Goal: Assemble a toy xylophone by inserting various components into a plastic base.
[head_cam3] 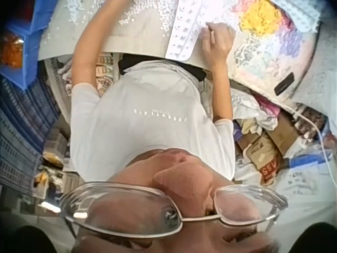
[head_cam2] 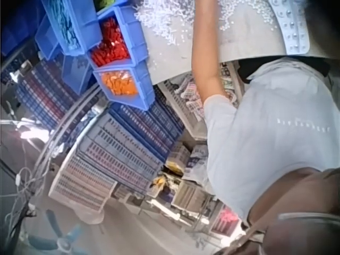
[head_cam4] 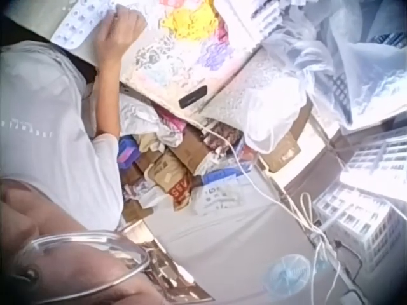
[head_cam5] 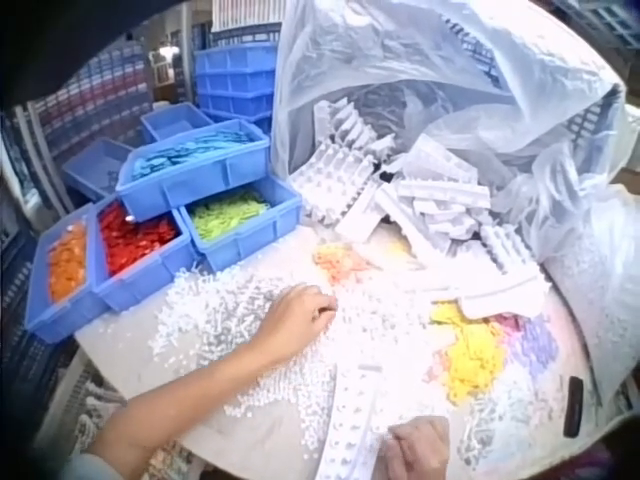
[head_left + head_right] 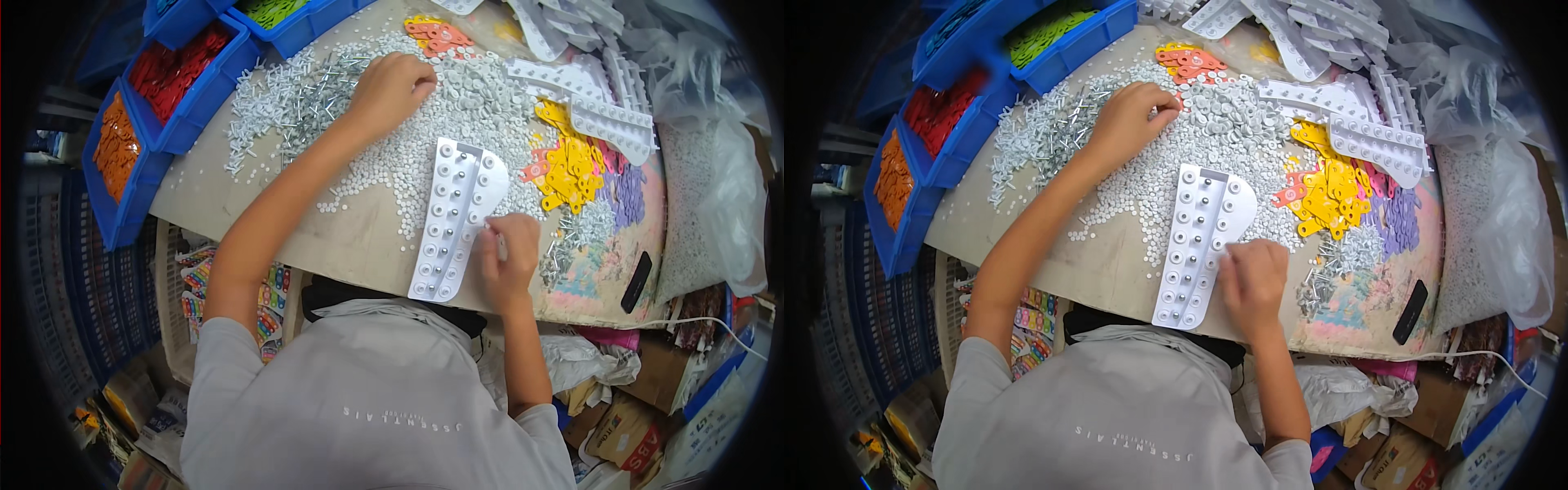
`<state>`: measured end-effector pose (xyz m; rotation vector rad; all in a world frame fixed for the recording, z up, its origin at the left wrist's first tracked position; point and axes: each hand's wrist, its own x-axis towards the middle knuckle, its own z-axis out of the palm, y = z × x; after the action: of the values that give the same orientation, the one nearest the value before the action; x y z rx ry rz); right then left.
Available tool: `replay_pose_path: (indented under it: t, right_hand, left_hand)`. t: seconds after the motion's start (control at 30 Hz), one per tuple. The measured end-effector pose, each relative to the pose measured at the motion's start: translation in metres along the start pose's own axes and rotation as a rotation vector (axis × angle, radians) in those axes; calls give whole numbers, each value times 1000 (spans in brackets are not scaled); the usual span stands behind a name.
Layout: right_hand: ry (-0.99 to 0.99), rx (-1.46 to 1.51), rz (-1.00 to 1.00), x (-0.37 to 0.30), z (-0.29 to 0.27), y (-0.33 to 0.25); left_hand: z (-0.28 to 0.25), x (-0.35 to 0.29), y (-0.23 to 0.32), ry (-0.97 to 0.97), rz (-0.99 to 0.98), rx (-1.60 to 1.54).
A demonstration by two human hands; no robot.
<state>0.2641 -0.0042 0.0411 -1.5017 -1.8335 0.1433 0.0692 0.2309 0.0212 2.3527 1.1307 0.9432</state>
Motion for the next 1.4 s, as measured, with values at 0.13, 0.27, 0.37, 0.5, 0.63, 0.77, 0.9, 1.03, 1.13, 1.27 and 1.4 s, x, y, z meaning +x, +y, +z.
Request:
replay_pose_path:
  t: [0.13,0.27,0.37,0.5,0.63,0.77,0.9,1.03,1.13,1.27,1.4]
  right_hand:
    - [167,-49,125,40,-3,23]
    - [117,2,296,81,7,61]
    - [107,60,318,99,20,83]
    - [-76,-31,358,112,33,92]
    - [-102,-57,419,111,43,94]
    - [-20,-46,346,105,46,99]
    - [171,-42,217,97,36,90]
    - [191,244,468,79,1,33]
    - [-47,177,418,43,-24,7]
    - [-300,330,485,6,-28,-25]
    - [-326,328,504,-8,-23,-31]
  left_hand:
    - [16,22,-19,14,0,136]
    - [19,30,-27,-158,-104,109]
    - [23,31,-32,-104,-2,163]
    - [26,26,-35,-64,59,158]
    - [6,23,-13,-101,-214,-158]
    - [-14,-1,29,-85,-191,-698]
    - [-29,-56,77,-196,-246,-800]
    - [-35,-109,95,-370,-396,-816]
    - [-35,-135,93,-448,-280,-711]
    - [-30,-152,99,-357,-77,-563]
    - [-21,-157,101,-349,-101,-533]
